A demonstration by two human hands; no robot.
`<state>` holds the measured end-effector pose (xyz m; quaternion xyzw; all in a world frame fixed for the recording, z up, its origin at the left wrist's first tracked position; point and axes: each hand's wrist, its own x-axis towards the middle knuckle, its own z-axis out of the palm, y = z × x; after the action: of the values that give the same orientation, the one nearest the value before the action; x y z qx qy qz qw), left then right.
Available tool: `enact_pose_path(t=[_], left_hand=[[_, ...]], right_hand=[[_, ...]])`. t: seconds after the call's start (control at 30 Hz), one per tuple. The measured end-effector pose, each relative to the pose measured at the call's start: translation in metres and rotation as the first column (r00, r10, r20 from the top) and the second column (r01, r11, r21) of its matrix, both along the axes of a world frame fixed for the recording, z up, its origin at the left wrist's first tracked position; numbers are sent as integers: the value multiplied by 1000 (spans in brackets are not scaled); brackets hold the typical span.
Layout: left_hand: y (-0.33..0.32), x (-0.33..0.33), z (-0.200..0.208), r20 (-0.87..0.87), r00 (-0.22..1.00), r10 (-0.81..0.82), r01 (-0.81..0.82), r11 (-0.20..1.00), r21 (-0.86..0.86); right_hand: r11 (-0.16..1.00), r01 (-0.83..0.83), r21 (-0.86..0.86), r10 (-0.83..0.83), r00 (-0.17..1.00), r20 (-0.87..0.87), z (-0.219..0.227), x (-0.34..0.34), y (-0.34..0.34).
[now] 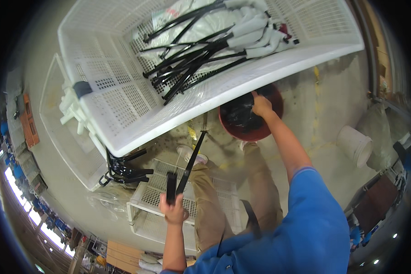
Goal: The person repeatedly picks black flexible rods and white plastic caps from white baskets, wipes the rods with a wet cloth from a bucket, and inserts the caps onto the rod ends. The person places the assembled units into a basket and continues the cycle.
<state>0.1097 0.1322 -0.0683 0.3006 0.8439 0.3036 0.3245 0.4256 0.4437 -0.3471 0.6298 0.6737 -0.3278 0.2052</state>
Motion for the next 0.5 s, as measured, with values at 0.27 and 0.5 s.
enact_pose_path(t=[0.27,0.5], left_hand=[[105,23,72,-94,921,-377,388,883,262],[127,23,241,-103,831,-546,548,773,319]], right_hand=[[997,76,25,-62,933,-355,278,72,-30],[828,103,551,332,702,-630,461,78,-52]])
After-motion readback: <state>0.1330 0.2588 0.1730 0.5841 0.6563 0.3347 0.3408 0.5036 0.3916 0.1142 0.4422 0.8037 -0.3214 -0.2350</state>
